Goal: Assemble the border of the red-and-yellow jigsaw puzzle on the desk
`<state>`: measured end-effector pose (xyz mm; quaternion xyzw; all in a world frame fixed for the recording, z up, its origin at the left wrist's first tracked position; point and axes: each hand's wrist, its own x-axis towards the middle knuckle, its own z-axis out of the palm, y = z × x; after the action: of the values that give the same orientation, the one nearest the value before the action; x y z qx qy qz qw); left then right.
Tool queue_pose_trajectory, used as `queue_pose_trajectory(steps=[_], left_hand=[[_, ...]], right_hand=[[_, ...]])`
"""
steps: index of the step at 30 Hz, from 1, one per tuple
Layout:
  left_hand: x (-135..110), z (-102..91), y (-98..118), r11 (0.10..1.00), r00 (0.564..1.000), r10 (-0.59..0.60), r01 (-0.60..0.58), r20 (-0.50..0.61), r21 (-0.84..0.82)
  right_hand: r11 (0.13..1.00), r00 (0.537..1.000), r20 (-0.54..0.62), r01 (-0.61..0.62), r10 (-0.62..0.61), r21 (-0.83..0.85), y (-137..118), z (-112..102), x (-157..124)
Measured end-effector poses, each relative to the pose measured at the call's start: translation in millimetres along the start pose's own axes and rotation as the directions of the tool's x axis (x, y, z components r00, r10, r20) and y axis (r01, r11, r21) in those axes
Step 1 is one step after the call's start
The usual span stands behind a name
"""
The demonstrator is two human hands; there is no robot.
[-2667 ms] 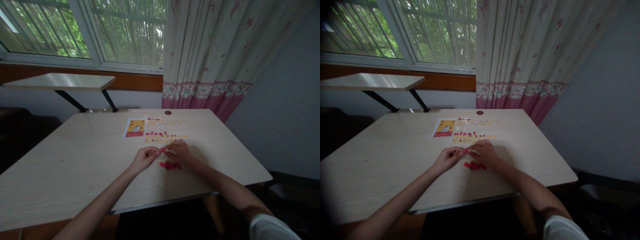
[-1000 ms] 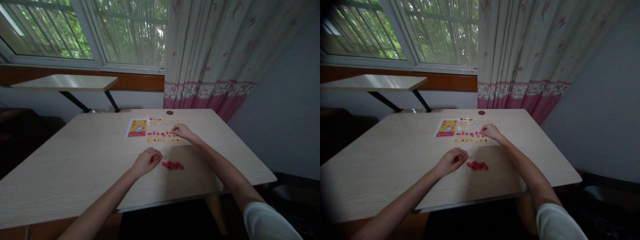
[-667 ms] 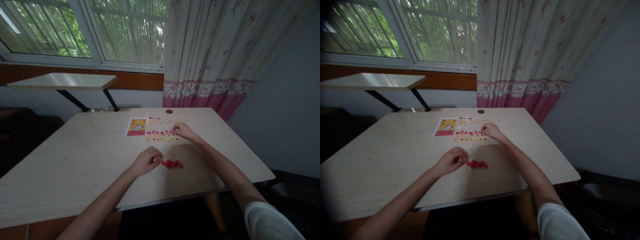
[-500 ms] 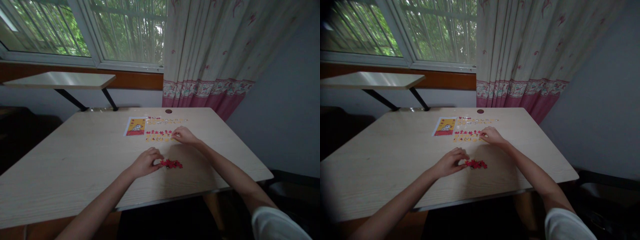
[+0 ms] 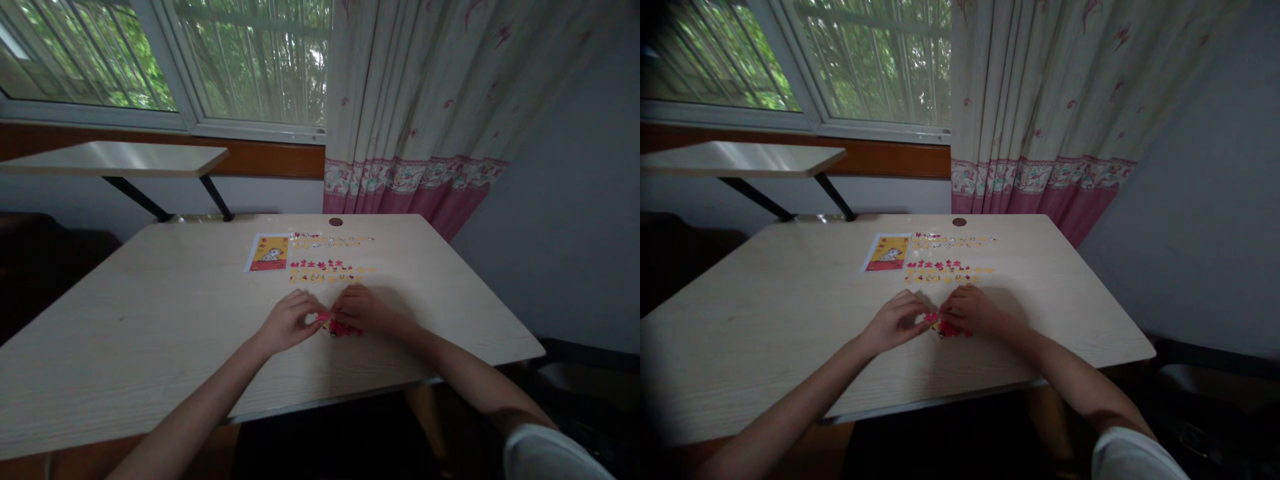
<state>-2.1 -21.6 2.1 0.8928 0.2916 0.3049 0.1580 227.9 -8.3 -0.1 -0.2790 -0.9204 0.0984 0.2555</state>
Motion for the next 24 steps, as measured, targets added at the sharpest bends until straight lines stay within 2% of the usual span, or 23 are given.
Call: queue_pose_trajectory(steps=[4,8,11,14,17,19,22,24], left_hand=[[-0.8,2.7,-2.7,0.998,0.999,-0.001,0.003,-0.039,0.057],[-1.0,4.9,-2.2,0.998,0.999,0.003,-0.001,-0.039,0.062],[-0.7,4.9,-1.1,0.999,0.999,0.005,-0.003,-0.034,0.054],[0.1,2.6,-0.3,0.999,1.0,0.003,-0.002,-0.024,0.054],[0.6,-1.3,-0.5,0.997,0.999,-0.035,0.036,-0.025,0.067],[0.5,-3.4,-1.3,0.996,0.998,-0.061,0.062,-0.02,0.071],[0.1,-4.2,-3.2,0.995,0.998,-0.062,0.062,-0.001,0.075],[-0.2,-3.2,-4.4,0.996,0.998,-0.049,0.047,0.025,0.082]], right_hand=[[0.999,0.998,-0.067,0.019,-0.023,-0.051,-2.6,1.9,-0.4],[0.998,0.996,-0.085,0.0,-0.006,-0.068,-4.4,2.6,0.6],[0.995,0.995,-0.095,0.035,-0.044,-0.094,-4.5,5.2,0.8],[0.991,0.992,-0.105,0.063,-0.076,-0.121,-0.3,5.7,-0.2],[0.989,0.986,-0.161,0.019,-0.042,-0.143,10.8,-3.4,-2.2],[0.987,0.969,-0.247,-0.059,0.02,-0.151,21.6,-14.3,-4.4],[0.971,0.903,-0.418,-0.183,0.104,-0.153,38.3,-29.2,-9.2],[0.964,0.868,-0.484,-0.214,0.113,-0.16,46.7,-33.9,-12.5]])
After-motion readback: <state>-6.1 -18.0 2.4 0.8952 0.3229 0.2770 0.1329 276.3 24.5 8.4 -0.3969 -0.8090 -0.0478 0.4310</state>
